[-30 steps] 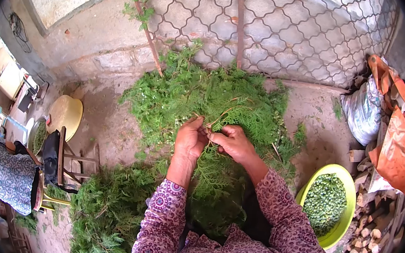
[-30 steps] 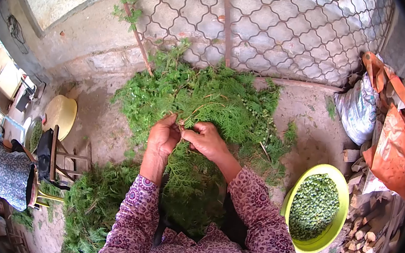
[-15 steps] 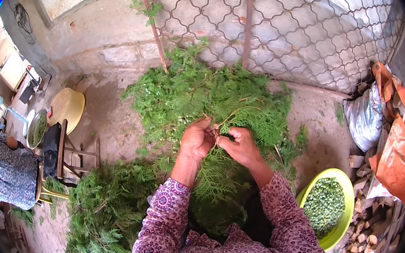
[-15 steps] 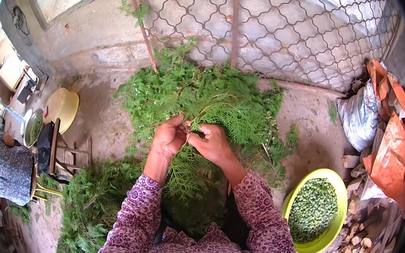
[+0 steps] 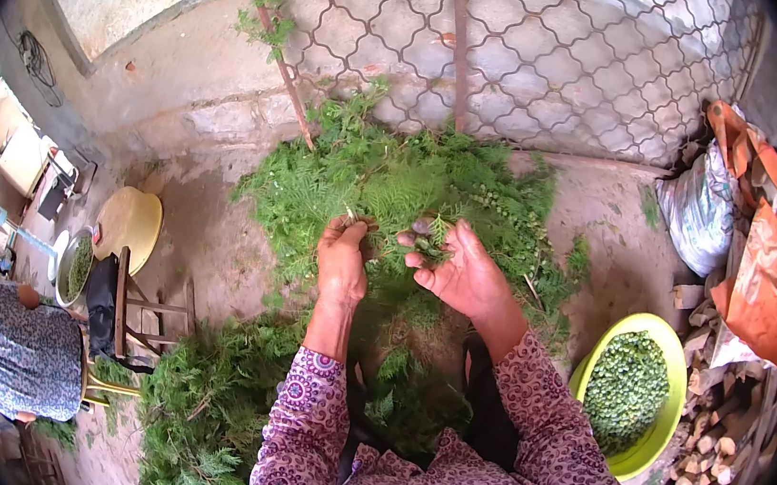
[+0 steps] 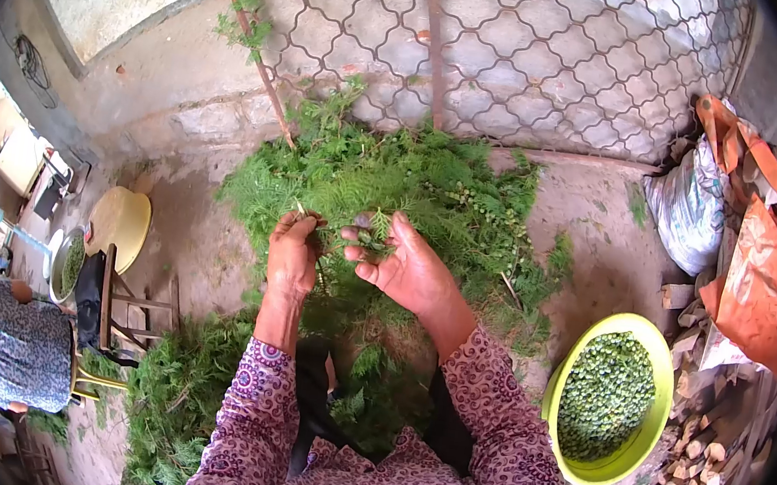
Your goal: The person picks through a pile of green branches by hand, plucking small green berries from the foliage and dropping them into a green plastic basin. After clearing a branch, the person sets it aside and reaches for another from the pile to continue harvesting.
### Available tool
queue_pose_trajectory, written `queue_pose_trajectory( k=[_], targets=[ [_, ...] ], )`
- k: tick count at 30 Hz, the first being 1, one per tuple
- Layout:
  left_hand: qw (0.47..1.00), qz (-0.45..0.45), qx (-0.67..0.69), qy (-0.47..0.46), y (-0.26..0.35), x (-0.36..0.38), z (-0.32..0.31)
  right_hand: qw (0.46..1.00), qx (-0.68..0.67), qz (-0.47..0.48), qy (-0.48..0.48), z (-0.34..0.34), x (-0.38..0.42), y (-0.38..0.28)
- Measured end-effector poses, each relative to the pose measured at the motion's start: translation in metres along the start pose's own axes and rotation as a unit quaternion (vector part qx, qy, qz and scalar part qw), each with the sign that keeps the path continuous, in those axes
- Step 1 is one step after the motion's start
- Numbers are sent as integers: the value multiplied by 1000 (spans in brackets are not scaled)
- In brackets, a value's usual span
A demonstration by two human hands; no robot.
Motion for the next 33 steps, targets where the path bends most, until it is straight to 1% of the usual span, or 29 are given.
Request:
queue_pose_trajectory(
  k=[1,3,4,5,7,8,9,11,12,13,15,16,20,22,25,26,28,29,31,32,33],
  targets=[
    [1000,1,-1,-4,-1,1,-2,1000,-1,4,0,-2,1,-3],
    [994,-69,-71,-53,-1,1,-5,998,-61,21,6,-7,2,-7],
    [989,-95,-102,-56,-1,1,-6,998,-62,23,6,-7,2,-8],
    [988,-95,-103,-58,-3,3,-6,997,-70,31,12,-6,2,-9],
    [972,-95,-196,-91,-3,8,-8,996,-78,41,17,-3,1,-10],
    [953,-140,-243,-117,-9,5,-7,995,-77,54,39,1,-1,-11],
    [952,-140,-244,-119,-12,6,-5,993,-76,67,62,5,-2,-12],
    [944,-149,-232,-180,-9,15,-17,993,-56,75,67,13,-4,-13],
    [958,-107,-179,-197,-12,18,-22,993,-35,82,74,17,-5,-13],
    [957,-108,-180,-199,-13,22,-27,993,-35,84,73,19,-6,-12],
    [948,-137,-155,-241,-13,32,-39,995,15,56,84,21,-8,-6],
    [945,-114,-167,-256,-14,35,-39,994,50,38,94,15,-8,-5],
    [939,-116,-212,-245,-12,38,-42,991,66,31,117,15,-8,-2],
    [912,-161,-286,-247,-13,38,-40,989,107,15,101,13,-8,0],
    [898,-179,-328,-233,-18,34,-35,985,122,6,120,12,-7,4],
    [898,-178,-328,-233,-21,33,-32,985,122,6,120,18,-10,8],
    [908,-169,-286,-254,-25,31,-29,971,176,-2,161,31,-17,18],
    [908,-169,-287,-254,-26,31,-28,971,175,-3,161,32,-17,18],
    [935,-128,-220,-246,-28,32,-30,970,193,7,147,31,-16,16],
    [935,-128,-221,-246,-27,33,-32,970,193,7,147,32,-16,16],
    [943,-153,-188,-228,-24,34,-36,971,192,4,139,34,-17,17]
  ],
)
Point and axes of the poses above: each hand's wrist, its own x-axis away from the middle knuckle, its own z-axis out of the back of the hand, y = z × x, the point moved 3 cm from there along -x, towards the middle knuckle, and after that the axes turned 9 degrees about -z, right-handed, at the moved point
